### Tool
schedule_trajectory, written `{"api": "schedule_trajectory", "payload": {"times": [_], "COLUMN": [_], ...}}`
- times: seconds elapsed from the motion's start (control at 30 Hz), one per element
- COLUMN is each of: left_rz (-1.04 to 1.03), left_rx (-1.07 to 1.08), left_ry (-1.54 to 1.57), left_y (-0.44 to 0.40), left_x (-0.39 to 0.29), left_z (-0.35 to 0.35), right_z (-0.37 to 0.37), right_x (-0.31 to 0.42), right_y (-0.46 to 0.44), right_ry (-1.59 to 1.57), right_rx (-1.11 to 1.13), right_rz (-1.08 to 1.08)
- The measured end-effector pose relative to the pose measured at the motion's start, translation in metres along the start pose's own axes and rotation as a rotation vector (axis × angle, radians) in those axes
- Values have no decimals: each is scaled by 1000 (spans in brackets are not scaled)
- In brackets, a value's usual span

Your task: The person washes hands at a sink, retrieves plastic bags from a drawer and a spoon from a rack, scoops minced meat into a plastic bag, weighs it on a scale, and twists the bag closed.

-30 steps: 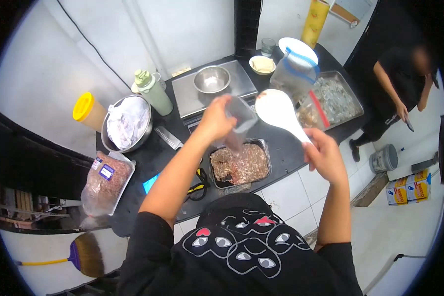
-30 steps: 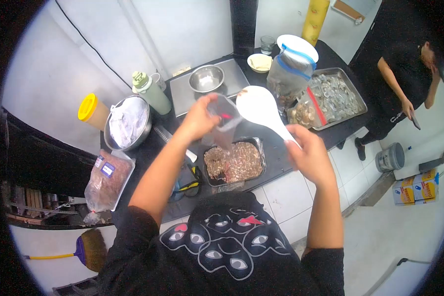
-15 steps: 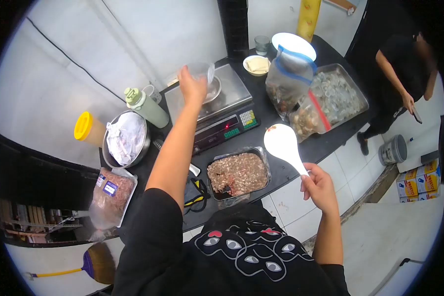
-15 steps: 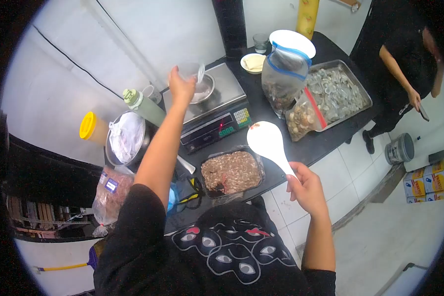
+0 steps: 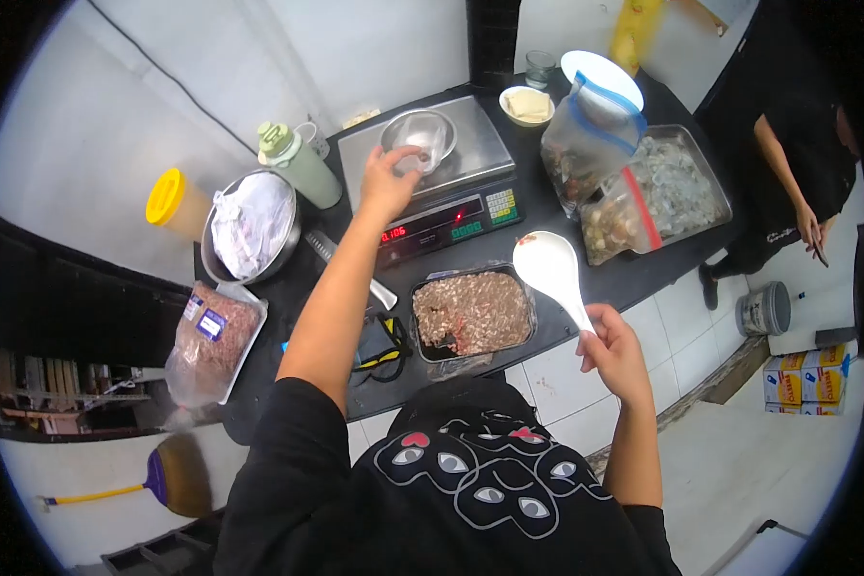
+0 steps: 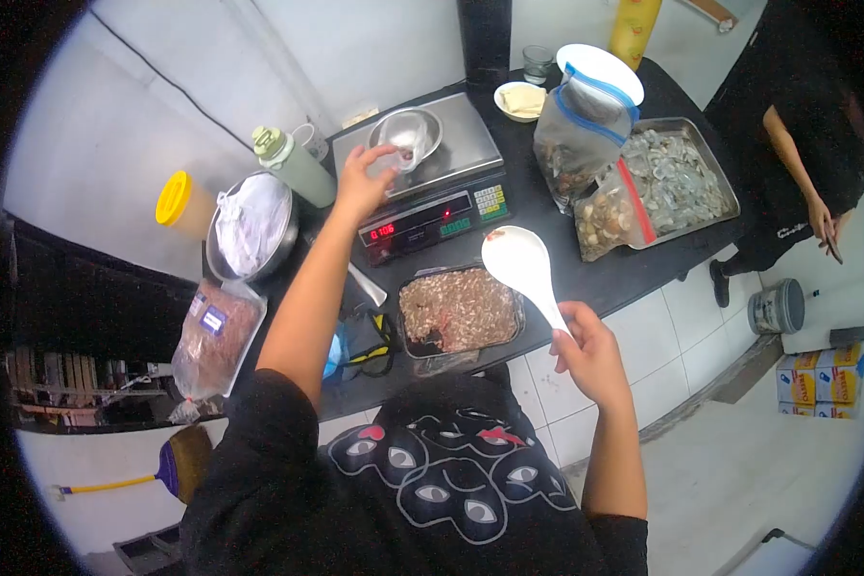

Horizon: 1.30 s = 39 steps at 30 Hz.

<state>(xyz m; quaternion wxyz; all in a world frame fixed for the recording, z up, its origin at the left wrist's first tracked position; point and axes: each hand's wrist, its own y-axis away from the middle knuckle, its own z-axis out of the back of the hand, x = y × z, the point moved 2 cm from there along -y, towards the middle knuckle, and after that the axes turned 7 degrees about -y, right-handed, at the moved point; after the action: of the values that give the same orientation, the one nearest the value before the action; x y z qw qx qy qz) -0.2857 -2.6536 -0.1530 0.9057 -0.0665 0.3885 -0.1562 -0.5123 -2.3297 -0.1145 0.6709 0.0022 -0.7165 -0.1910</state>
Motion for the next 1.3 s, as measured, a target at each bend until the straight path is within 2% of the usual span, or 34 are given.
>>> {"api": "schedule_trajectory", "payload": {"times": [0.13, 0.2, 0.23, 0.3, 0.43, 0.53, 0.77, 0.87, 0.97, 1.07, 1.17, 1.27, 1.3], "left_rz": [25, 244, 294, 359, 525, 668, 772, 814, 855, 790, 748, 275, 233], "left_rx": [-7, 105, 145, 210, 422, 503, 501, 489, 500, 533, 524, 433, 404], "left_ry": [92, 269, 285, 326, 332, 416, 597, 660, 708, 684, 535, 59, -9], "left_y": [32, 65, 82, 120, 197, 234, 257, 255, 254, 252, 251, 249, 249], "left_x": [20, 30, 39, 71, 109, 106, 97, 96, 94, 105, 103, 92, 90], "left_z": [42, 57, 59, 46, 6, -18, -46, -48, -46, -54, -51, -30, -29], "right_z": [-15, -31, -37, -53, -94, -119, -156, -164, -171, -171, -163, -139, -132], "right_x": [-6, 3, 1, -10, -26, -34, -54, -73, -82, -92, -95, -110, -114], "right_y": [-2, 0, -1, -3, -10, -10, -16, -19, -20, -24, -25, -29, -31], "right_ry": [176, 386, 607, 1041, 1321, 1438, 1610, 1647, 1607, 1475, 1262, 1159, 1059], "right_rx": [47, 64, 72, 90, 160, 177, 173, 90, 195, 240, 198, 157, 139], "right_rz": [-40, -80, 22, 234, 189, 213, 197, 320, 312, 300, 142, 8, -46]}}
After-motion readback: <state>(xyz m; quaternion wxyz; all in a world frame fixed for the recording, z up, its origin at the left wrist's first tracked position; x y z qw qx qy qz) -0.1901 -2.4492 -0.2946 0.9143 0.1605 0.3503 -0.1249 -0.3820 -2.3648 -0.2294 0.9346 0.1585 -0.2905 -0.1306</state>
